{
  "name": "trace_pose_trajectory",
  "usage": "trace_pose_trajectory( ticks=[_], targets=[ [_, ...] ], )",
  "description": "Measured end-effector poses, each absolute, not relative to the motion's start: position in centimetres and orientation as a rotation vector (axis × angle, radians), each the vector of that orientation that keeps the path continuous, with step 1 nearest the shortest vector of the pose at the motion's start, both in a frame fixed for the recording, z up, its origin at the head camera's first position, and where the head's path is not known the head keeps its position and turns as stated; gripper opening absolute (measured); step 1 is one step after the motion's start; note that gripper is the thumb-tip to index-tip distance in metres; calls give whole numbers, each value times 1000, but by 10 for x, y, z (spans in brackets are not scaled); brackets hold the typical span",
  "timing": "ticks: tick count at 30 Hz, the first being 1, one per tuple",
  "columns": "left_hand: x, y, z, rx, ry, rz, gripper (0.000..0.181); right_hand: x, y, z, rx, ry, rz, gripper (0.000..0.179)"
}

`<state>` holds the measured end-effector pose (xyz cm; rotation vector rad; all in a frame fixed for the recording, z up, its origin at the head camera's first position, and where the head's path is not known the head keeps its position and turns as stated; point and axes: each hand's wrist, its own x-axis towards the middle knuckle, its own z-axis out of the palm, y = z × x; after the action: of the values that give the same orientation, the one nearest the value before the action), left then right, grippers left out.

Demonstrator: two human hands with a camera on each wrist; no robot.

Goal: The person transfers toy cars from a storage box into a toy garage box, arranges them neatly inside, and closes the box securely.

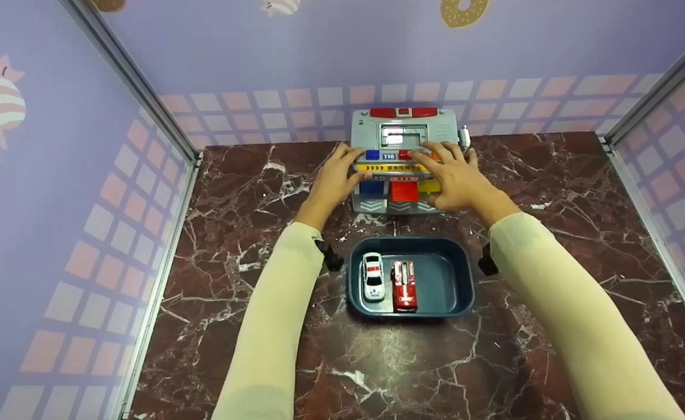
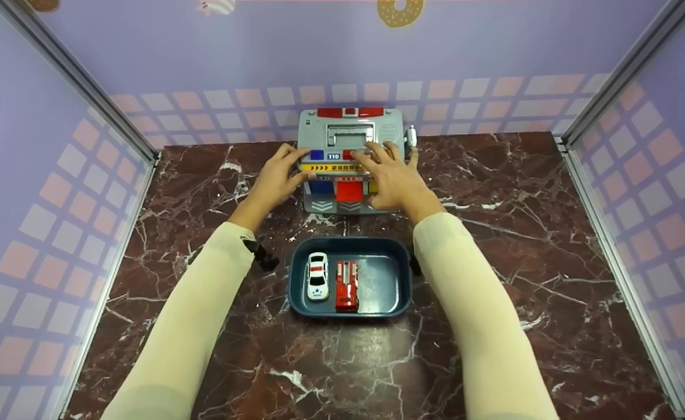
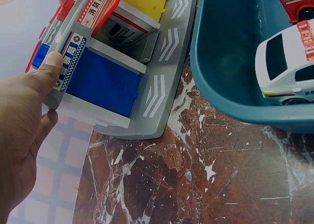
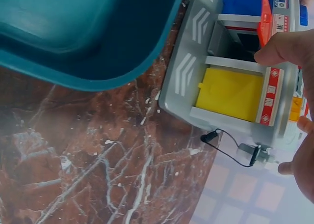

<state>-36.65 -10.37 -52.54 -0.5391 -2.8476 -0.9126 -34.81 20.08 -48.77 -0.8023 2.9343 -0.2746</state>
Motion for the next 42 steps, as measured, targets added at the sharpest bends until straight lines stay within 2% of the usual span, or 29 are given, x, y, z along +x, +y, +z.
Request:
trace_pose_trajectory(
  ticks=[9,16,28,42],
  targets=[
    [-365,-102,-522,-532,-2859,-942,69,-343,210,-495,-851,2977,-313,96],
    [-363,-102,-521,-526,-2859,-949,67,-336,215,-496,-868,2981,-308,101],
    [-369,-105,-520,-515,-2870,-924,67,-318,224,-484,-905,2971,-351,101],
    [-367,-102,-526,-520,-2867,-922,70,-284,227,-492,-962,2908,-374,103]
  ],
)
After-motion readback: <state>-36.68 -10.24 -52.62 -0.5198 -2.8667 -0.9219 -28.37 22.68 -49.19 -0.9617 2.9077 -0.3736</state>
